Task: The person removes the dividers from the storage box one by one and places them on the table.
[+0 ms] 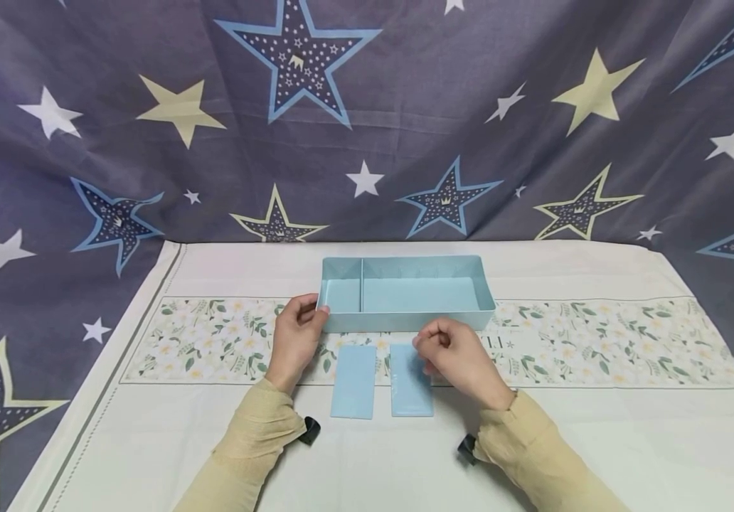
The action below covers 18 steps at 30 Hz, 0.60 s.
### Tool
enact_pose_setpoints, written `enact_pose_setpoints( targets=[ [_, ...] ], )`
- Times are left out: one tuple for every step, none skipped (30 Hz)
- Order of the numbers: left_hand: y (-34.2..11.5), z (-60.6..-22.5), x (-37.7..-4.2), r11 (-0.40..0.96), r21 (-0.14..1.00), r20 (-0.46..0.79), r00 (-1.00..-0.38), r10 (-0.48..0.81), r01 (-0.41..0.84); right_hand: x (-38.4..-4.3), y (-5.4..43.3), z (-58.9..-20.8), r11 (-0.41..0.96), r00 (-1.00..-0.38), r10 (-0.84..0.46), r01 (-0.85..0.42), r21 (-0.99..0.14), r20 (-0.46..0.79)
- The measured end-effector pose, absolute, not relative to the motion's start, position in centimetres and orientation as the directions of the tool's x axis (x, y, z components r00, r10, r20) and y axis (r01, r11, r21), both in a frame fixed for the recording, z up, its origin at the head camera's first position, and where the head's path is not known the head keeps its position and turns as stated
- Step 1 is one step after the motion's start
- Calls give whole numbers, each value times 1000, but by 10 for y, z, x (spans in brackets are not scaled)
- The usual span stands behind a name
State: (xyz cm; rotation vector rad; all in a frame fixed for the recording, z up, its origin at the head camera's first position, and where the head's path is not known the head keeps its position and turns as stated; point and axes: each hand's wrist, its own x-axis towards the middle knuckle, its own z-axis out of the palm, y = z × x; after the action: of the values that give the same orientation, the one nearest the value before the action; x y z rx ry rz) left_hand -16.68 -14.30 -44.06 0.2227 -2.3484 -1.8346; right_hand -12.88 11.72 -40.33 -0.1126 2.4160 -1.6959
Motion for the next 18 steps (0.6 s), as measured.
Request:
enact_pose_setpoints(
  targets=[
    [-143, -441, -167, 239, 971, 28, -977, -210, -24, -130, 116, -403, 350, -981, -169, 34, -936, -99],
    [-143, -441, -167, 240, 970, 28, -977, -210, -24, -130, 115, -402, 354, -981, -173, 19, -935, -86],
    [-143, -441, -167, 242, 970, 28, -977, -210, -24, -131, 115, -402, 357, -981, -176, 10, -934, -78],
    [-143, -441, -167, 244, 969, 28, -977, -210, -25, -132, 114, -402, 359, -981, -180, 0, -933, -69],
    [-143, -441, -167, 244, 969, 27, -978, -209, -26, -133, 113, -402, 361, -981, -184, -9, -933, -61],
    [-143, -441, -167, 244, 969, 27, -977, -209, -26, -134, 112, -402, 361, -981, -187, -15, -932, -56],
    [-143, -441, -167, 245, 969, 27, -977, -209, -25, -135, 112, -401, 358, -980, -190, -19, -933, -53],
    [-143, -440, -167, 245, 969, 28, -977, -210, -25, -136, 111, -401, 348, -979, -196, -24, -937, -47],
    [-143, -440, -166, 245, 969, 29, -977, -210, -24, -137, 110, -401, 342, -979, -199, -22, -939, -49],
    [-143, -440, -166, 245, 969, 30, -977, -212, -23, -137, 110, -400, 334, -978, -201, -22, -942, -49],
    [-142, -440, -166, 245, 969, 32, -977, -213, -22, -138, 109, -400, 323, -979, -200, -20, -946, -48],
    [-142, -440, -166, 246, 969, 33, -976, -213, -21, -138, 108, -399, 318, -979, -200, -21, -948, -46],
    [-142, -440, -166, 246, 969, 34, -976, -214, -20, -139, 108, -399, 314, -979, -201, -27, -949, -39],
    [-142, -440, -166, 245, 969, 34, -976, -214, -20, -139, 107, -398, 316, -980, -199, -38, -948, -27],
    [-142, -440, -166, 244, 969, 35, -976, -215, -19, -140, 106, -398, 326, -981, -192, -50, -944, -14],
    [-142, -440, -166, 245, 969, 35, -976, -215, -19, -141, 104, -398, 335, -982, -187, -68, -940, 4],
    [-143, -439, -166, 243, 970, 36, -976, -214, -18, -141, 103, -398, 343, -983, -182, -83, -936, 20],
    [-143, -439, -166, 243, 970, 35, -976, -215, -18, -142, 102, -398, 355, -983, -178, -98, -930, 36]
  ],
)
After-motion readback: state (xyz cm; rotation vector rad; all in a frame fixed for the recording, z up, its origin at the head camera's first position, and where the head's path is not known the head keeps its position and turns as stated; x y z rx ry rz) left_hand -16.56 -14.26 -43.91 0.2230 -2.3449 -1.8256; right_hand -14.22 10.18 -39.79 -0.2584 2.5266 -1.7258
